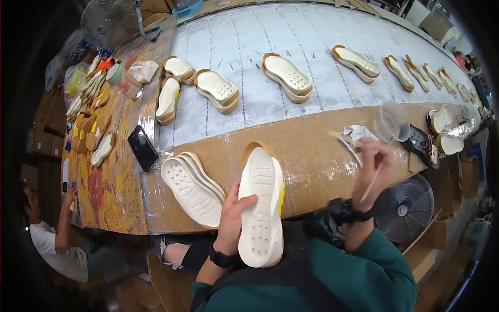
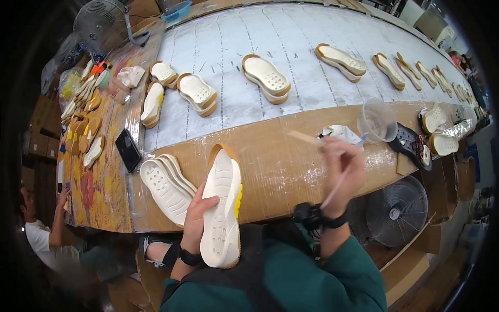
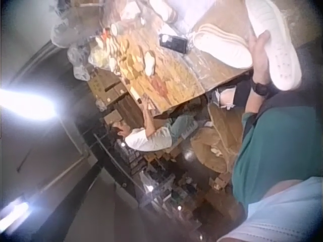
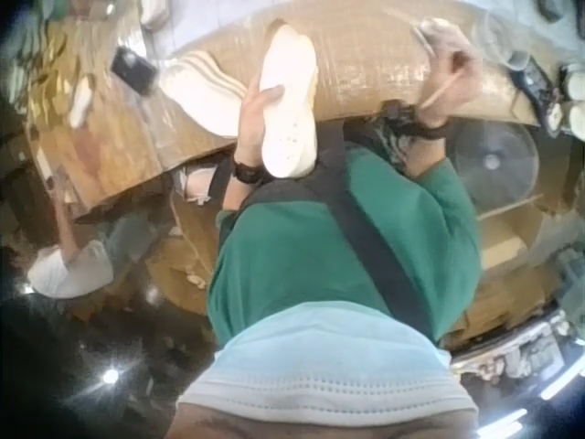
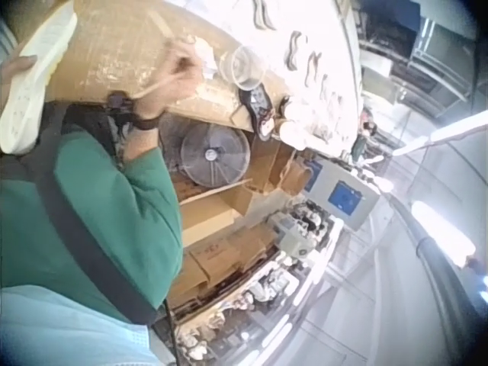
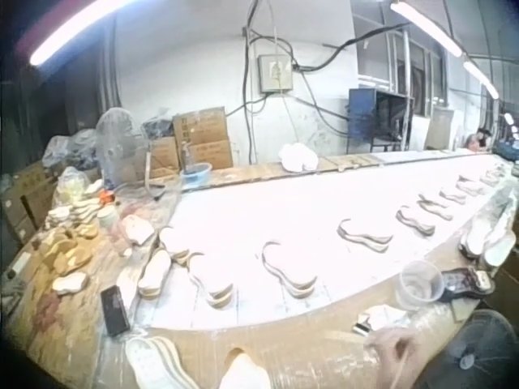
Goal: Apply glue and assemble components of shoes at a factory workbench.
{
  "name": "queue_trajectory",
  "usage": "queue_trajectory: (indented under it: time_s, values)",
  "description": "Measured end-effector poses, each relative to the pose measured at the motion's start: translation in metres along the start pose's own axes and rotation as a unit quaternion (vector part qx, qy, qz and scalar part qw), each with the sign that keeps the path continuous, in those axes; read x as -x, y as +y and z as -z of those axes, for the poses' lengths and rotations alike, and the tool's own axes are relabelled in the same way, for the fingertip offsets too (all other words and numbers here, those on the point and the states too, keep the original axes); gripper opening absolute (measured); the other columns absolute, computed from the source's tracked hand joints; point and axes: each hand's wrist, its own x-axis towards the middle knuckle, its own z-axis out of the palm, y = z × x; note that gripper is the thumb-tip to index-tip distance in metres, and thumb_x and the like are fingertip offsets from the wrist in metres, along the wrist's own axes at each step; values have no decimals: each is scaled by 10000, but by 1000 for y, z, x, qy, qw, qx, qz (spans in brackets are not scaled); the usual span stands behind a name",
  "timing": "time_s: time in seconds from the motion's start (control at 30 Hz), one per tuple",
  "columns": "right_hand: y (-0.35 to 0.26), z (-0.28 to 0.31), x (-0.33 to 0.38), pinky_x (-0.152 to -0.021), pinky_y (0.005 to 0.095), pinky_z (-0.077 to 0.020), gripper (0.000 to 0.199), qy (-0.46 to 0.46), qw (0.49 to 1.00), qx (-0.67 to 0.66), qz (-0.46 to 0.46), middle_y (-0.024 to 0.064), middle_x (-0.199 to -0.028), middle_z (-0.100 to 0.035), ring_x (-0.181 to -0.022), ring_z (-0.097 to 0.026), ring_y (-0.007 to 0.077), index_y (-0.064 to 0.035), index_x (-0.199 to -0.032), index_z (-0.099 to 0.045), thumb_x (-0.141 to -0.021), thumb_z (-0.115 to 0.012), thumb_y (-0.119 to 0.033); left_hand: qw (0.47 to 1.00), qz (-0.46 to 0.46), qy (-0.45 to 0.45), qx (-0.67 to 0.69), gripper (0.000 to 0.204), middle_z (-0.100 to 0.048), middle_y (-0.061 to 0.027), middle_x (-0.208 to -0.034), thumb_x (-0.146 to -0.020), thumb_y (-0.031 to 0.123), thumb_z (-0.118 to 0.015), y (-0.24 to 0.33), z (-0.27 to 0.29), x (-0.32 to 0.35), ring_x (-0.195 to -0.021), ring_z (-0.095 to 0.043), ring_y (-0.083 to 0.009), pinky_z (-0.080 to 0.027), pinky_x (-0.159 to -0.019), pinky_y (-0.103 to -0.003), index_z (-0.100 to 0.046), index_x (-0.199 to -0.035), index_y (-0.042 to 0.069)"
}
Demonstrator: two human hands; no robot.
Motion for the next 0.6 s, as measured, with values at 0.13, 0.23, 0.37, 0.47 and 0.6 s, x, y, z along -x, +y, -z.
queue_trajectory:
  time_s: [0.13, 0.23, 0.37, 0.47, 0.6]
  values:
    - [85, 102, -54, -689, 230, -435, 108, -30, 988, 108, -108, 118, -805, -587, -740, -557, 153, 12, -869, -544, -782, -571, -46, 1000, -23, 4, 17, 524, -486, -137, -1103, -749, -29, -500, -4, 2, -6, -974, -522, -214, -459, -794, -316, -297, -1230, 15]
    - [97, 115, -56, -749, 259, -425, 217, -51, 941, 330, -60, 136, -920, -577, -868, -548, 186, 28, -989, -534, -794, -559, -64, 998, -56, 6, 33, 543, -487, -127, -1097, -730, -59, -514, -2, 2, -7, -990, -511, -207, -446, -817, -318, -301, -1223, 13]
    - [38, 65, -37, -843, 300, -392, 378, -125, 887, 442, 47, 140, -1095, -532, -1036, -496, 231, 22, -1176, -441, -843, -506, -146, 995, -96, 11, 23, 495, -492, -118, -1086, -743, -46, -511, 9, 2, -9, -974, -517, -200, -432, -833, -313, -318, -1197, 2]
    - [6, 23, 10, -909, 278, -350, 549, -392, 887, -70, -234, 131, -1273, -376, -1128, -409, 221, -21, -1287, -286, -797, -531, -46, 986, -153, 47, 49, 440, -490, -105, -1096, -782, -15, -493, 17, -1, -8, -982, -511, -192, -426, -842, -325, -333, -1190, 21]
    - [-38, -33, 53, -880, 279, -384, 706, -516, 791, -208, -255, 134, -1211, -425, -1111, -411, 148, 10, -1280, -275, -700, -670, -71, 975, -198, 70, 75, 376, -514, -85, -1098, -830, 79, -495, 11, -5, -11, -993, -516, -198, -405, -875, -334, -374, -1181, 21]
